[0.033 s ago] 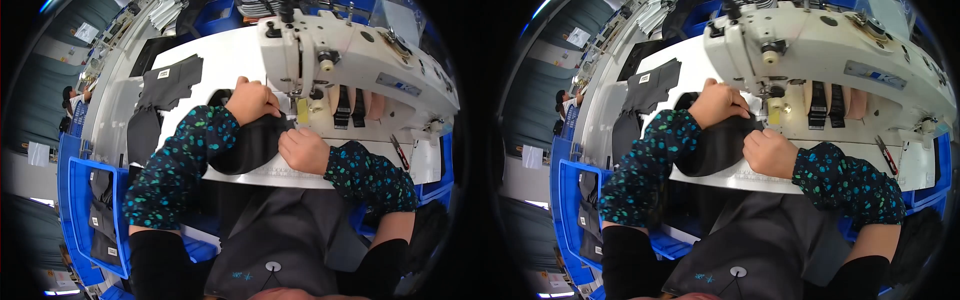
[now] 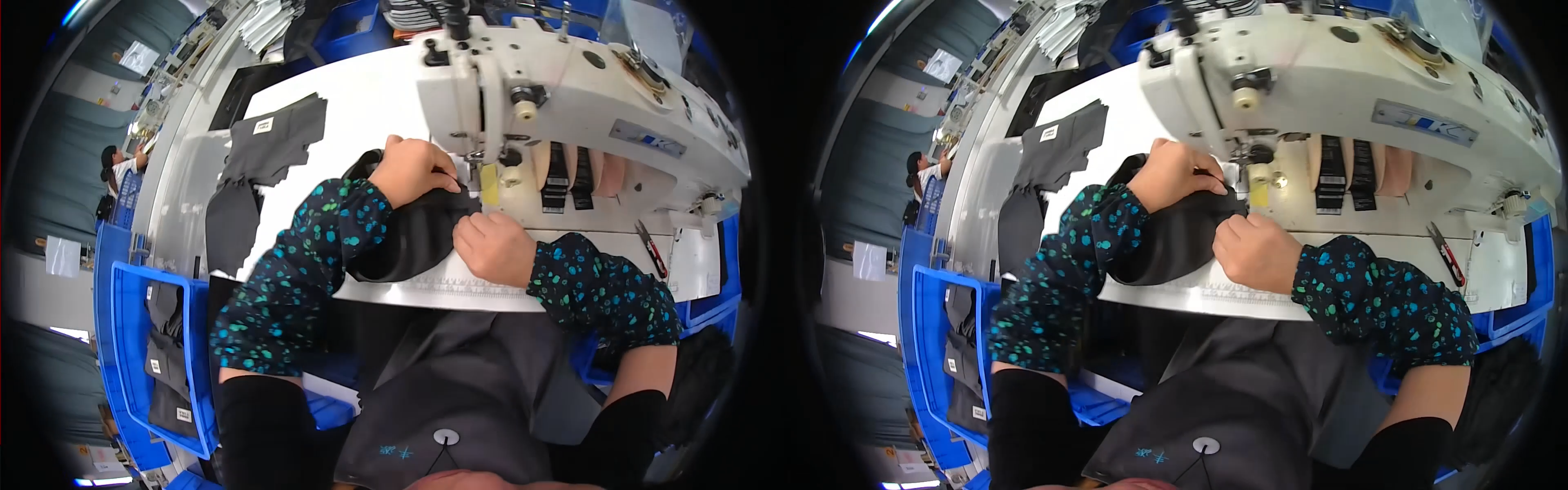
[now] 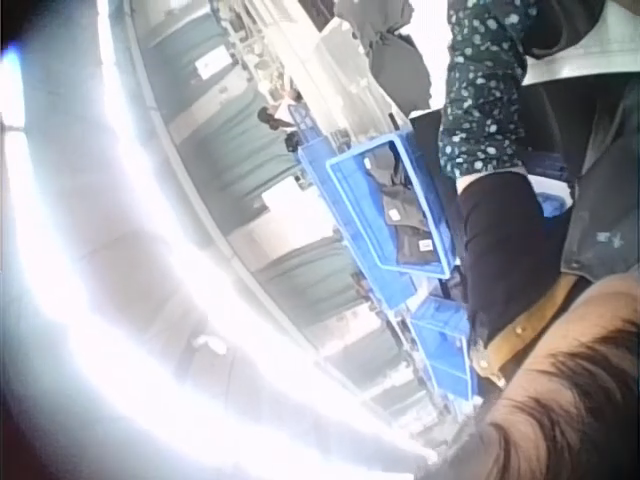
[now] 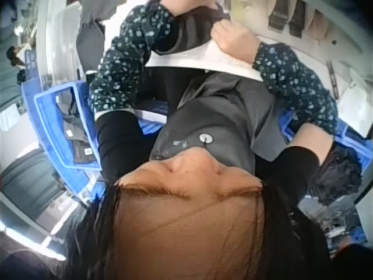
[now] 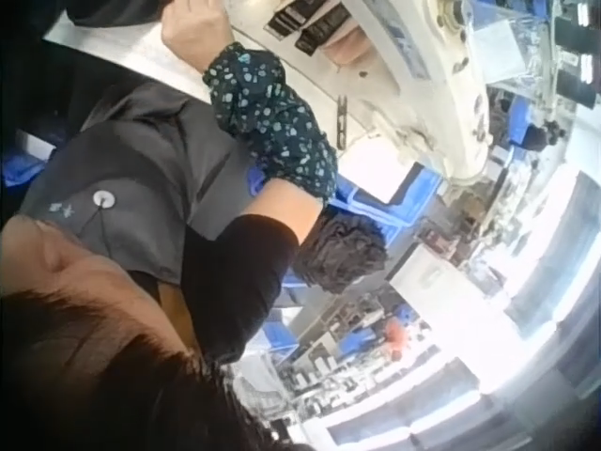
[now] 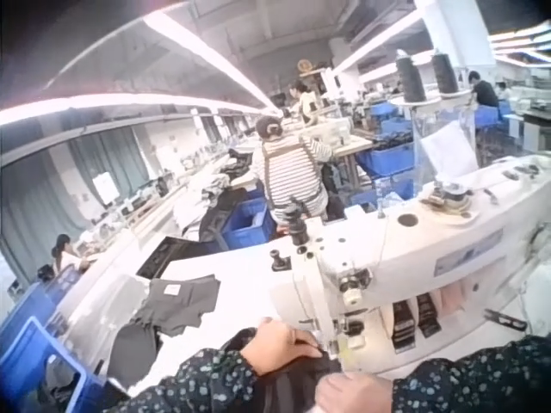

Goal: Sewing labels and folding leather components using an industrial sewing machine.

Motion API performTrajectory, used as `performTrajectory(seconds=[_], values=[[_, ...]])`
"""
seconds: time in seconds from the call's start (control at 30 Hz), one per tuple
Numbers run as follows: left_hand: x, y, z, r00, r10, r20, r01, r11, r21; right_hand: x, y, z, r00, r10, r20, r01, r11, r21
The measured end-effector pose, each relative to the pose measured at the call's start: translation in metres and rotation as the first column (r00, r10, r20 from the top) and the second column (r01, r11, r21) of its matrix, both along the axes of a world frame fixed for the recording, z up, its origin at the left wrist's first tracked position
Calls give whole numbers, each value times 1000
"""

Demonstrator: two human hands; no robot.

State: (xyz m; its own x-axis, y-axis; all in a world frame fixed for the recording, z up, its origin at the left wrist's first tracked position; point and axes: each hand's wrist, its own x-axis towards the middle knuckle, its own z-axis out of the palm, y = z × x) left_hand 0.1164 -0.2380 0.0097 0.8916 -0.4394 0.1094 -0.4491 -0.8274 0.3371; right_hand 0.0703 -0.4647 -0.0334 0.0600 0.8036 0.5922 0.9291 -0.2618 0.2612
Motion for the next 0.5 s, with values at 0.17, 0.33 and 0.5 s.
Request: performTrajectory(seconds=[0.17, 0.33, 0.5], values=[[16, -7, -18, 959, 48, -280, -147, 928, -342, -4, -17, 4, 971, -126, -205, 117, 992, -56], [12, -18, 2, 999, 0, -40, -7, 985, -171, -5, -16, 4, 980, -123, -159, 124, 992, -3], [32, -11, -8, 987, -161, -15, 157, 976, -149, -6, -15, 2, 981, -169, -96, 169, 986, -9]])
